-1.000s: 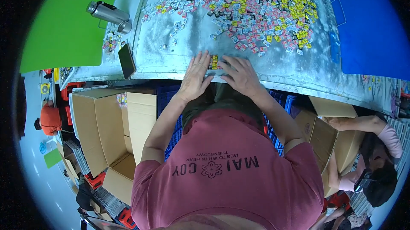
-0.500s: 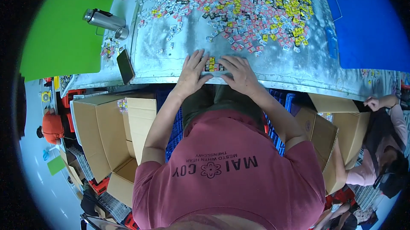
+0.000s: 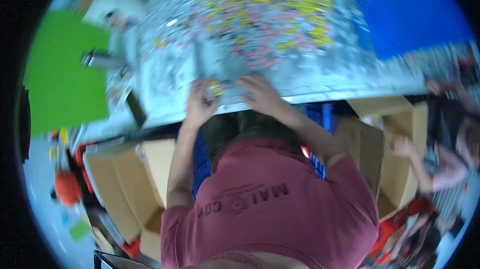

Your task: Assembling small plastic toy components and placing the finished sets into a cardboard box.

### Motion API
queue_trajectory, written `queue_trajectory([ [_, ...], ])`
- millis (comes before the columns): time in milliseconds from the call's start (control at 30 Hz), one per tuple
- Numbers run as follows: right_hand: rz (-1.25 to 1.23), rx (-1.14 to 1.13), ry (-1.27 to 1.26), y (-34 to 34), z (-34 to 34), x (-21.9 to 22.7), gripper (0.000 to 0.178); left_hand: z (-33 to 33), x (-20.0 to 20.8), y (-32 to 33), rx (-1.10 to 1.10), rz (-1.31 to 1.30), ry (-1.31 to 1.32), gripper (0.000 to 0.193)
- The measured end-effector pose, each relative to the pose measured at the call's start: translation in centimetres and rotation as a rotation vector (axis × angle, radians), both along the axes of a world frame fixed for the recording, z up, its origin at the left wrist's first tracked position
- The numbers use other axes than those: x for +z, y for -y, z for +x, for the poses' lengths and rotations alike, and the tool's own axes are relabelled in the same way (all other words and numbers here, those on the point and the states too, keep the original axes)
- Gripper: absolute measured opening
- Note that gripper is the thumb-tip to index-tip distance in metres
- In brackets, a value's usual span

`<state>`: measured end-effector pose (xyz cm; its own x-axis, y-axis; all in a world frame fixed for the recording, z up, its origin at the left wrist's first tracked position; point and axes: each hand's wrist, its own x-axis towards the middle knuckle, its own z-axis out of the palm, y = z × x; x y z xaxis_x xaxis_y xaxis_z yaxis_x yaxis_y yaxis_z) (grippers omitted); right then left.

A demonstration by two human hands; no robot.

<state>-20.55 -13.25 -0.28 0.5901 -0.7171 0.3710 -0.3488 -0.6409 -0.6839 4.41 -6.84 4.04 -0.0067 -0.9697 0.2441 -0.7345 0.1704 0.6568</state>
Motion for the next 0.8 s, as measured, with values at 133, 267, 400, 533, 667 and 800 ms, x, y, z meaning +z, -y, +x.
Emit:
queue_trajectory([
  [133, -0.061, -0.015, 0.054, -0.2, 0.5, -1.1, 0.046, 6.5, 0.0, 1.0, 0.147, -0.255, 0.272, 0.049],
  [267, -0.097, -0.024, 0.141, 0.2, 1.4, -1.7, 0.04, 15.8, -1.6, 1.1, 0.504, -0.123, 0.181, 0.058],
  [400, -0.129, -0.016, 0.197, 0.3, 1.3, -1.8, 0.035, 20.3, -4.2, 2.4, 0.677, 0.027, 0.427, 0.062],
  [533, -0.098, -0.011, 0.231, 0.2, 1.4, -2.1, 0.031, 23.1, -4.9, 3.3, 0.707, -0.006, 0.562, 0.063],
  [667, -0.141, -0.02, 0.274, 0.2, 2.1, -2.2, 0.029, 24.9, -5.1, 3.1, 0.659, 0.01, 0.569, 0.064],
  [800, -0.157, -0.064, 0.274, 0.3, 2.2, -2.8, 0.026, 20.8, -4.7, 3.2, 0.801, -0.012, 0.799, 0.065],
])
